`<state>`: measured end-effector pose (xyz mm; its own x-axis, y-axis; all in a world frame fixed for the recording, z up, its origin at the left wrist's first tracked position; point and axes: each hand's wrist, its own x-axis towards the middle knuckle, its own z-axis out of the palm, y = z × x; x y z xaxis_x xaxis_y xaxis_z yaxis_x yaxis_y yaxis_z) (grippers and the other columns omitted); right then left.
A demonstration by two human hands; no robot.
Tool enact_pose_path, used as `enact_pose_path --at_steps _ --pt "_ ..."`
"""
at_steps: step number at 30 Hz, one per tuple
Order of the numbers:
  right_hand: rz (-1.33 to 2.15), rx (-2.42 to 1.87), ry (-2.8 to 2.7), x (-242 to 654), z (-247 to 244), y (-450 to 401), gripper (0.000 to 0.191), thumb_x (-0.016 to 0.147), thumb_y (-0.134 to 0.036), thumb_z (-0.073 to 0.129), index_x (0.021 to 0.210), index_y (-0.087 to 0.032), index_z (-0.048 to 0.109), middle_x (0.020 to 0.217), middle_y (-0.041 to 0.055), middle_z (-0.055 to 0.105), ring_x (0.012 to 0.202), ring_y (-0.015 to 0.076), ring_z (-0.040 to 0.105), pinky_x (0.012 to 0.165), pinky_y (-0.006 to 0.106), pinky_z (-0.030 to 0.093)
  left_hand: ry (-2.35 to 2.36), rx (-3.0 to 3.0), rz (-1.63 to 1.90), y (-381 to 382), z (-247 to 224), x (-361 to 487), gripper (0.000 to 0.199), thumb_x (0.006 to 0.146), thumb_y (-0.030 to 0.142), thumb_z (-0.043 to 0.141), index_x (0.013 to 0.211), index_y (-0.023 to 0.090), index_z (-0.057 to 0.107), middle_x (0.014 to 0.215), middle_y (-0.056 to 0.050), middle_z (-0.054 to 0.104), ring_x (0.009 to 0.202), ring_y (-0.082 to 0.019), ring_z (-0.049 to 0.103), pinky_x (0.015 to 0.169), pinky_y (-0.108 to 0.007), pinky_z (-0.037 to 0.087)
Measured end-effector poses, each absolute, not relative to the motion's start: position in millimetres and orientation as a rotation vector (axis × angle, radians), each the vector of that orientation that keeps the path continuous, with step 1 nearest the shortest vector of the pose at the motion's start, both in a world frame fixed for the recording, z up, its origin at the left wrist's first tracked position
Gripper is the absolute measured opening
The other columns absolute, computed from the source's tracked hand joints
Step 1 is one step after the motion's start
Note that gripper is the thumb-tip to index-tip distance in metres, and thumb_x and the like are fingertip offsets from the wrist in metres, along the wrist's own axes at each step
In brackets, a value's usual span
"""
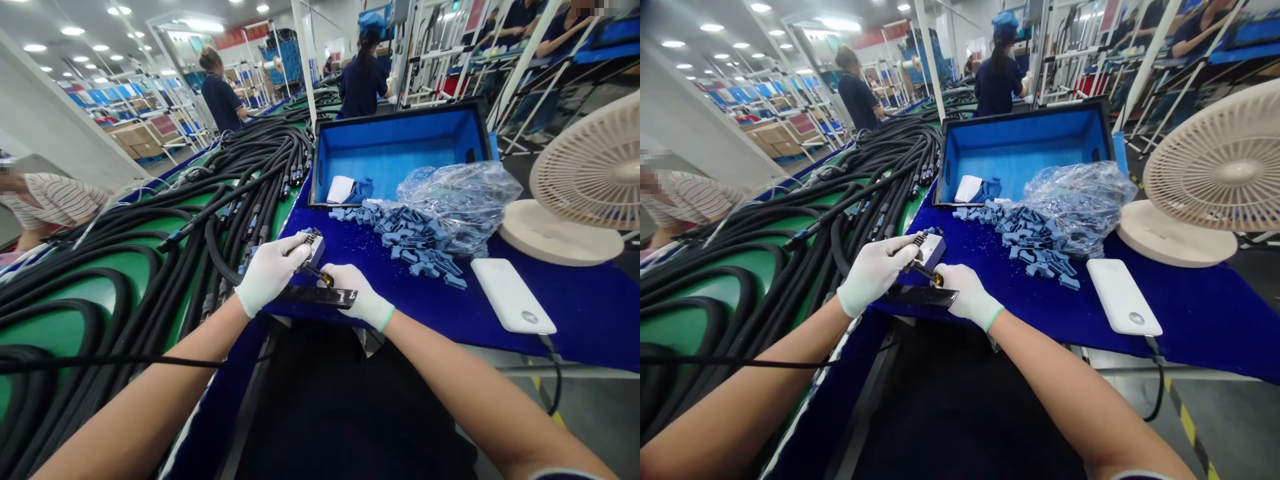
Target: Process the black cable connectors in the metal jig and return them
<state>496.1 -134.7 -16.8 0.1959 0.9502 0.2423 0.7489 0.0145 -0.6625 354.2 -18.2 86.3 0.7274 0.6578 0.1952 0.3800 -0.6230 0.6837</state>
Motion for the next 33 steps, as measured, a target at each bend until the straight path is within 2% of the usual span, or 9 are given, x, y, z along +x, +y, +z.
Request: enact_pose_path --at_steps 7,9,12,14,17,25,29,31,33 --pt "0.421 -1.772 -1.746 520.8 11.4 -162.2 0.019 0.086 -0.008 0.050 0.095 -0.018 0.064 0.092 0.0081 0.074 0.083 0.0214 0.067 0.077 0.030 0.047 0.698 1.959 0.612 -6.4 77.5 356.2 0.057 0.090 0.049 0.071 0.135 0.014 0.069 0.124 -0.010 0.076 0.109 -0.028 0.071 0.098 -0.037 0.055" --pt "0.370 -1.909 -1.688 529.9 18.9 -171.1 0.025 0.084 -0.009 0.057 0.107 -0.015 0.067 0.106 0.0143 0.074 0.098 0.0266 0.068 0.088 0.036 0.049 0.679 1.842 0.658 -6.3 76.9 355.4 0.065 0.088 0.052 0.073 0.139 0.012 0.066 0.121 -0.013 0.076 0.100 -0.026 0.073 0.092 -0.037 0.057" --pt "0.439 -1.765 -1.473 529.5 21.7 -176.3 0.057 0.079 -0.022 0.075 0.133 -0.017 0.059 0.131 0.0160 0.067 0.119 0.0306 0.063 0.100 0.043 0.049 0.632 1.800 0.640 -9.8 81.4 351.5 0.067 0.087 0.051 0.075 0.142 0.013 0.064 0.122 -0.013 0.075 0.097 -0.025 0.072 0.090 -0.038 0.058" --pt "0.685 -1.495 -1.286 520.1 19.8 -175.4 0.061 0.079 -0.030 0.079 0.135 -0.021 0.056 0.120 0.0107 0.071 0.107 0.0265 0.069 0.092 0.041 0.055 0.578 1.897 0.576 -13.3 86.7 347.7 0.061 0.086 0.045 0.076 0.140 0.016 0.066 0.127 -0.012 0.074 0.108 -0.029 0.071 0.098 -0.040 0.055" --pt "0.981 -1.156 -0.989 502.8 16.6 -170.9 0.044 0.081 -0.027 0.075 0.120 -0.021 0.057 0.094 0.0034 0.074 0.085 0.0223 0.074 0.082 0.040 0.060 0.491 2.154 0.421 -17.6 92.7 343.5 0.043 0.086 0.037 0.075 0.126 0.021 0.076 0.125 -0.008 0.076 0.118 -0.031 0.068 0.108 -0.042 0.050" --pt "1.169 -1.000 -0.817 488.8 27.1 -162.9 0.053 0.065 -0.008 0.078 0.112 -0.021 0.056 0.092 0.0014 0.075 0.082 0.0265 0.078 0.084 0.047 0.065 0.233 2.465 0.455 -24.1 80.6 338.5 0.023 0.090 0.025 0.067 0.107 0.021 0.082 0.096 -0.006 0.072 0.091 -0.023 0.070 0.084 -0.035 0.056" --pt "1.208 -1.026 -0.859 488.8 30.5 -163.5 0.047 0.063 -0.006 0.078 0.103 -0.019 0.057 0.084 0.0008 0.075 0.077 0.0277 0.078 0.079 0.046 0.065 0.032 2.509 0.482 -12.0 65.8 336.3 0.019 0.090 0.026 0.070 0.105 0.024 0.082 0.098 -0.007 0.071 0.091 -0.021 0.068 0.085 -0.035 0.055" --pt "1.210 -1.026 -0.852 488.7 28.2 -163.3 0.043 0.063 -0.006 0.077 0.098 -0.019 0.057 0.081 0.0003 0.075 0.074 0.0279 0.078 0.077 0.046 0.065 0.079 2.392 0.364 -2.3 59.4 340.5 0.035 0.083 0.025 0.077 0.119 0.026 0.077 0.102 -0.005 0.071 0.095 -0.021 0.068 0.088 -0.035 0.055" --pt "1.180 -1.016 -0.835 489.5 24.4 -161.7 0.041 0.063 -0.006 0.075 0.098 -0.019 0.056 0.078 -0.0003 0.074 0.073 0.0281 0.078 0.075 0.046 0.065 0.224 2.243 0.273 4.4 55.3 347.4 0.075 0.073 0.022 0.083 0.144 0.027 0.060 0.107 -0.004 0.069 0.092 -0.020 0.068 0.085 -0.034 0.057"
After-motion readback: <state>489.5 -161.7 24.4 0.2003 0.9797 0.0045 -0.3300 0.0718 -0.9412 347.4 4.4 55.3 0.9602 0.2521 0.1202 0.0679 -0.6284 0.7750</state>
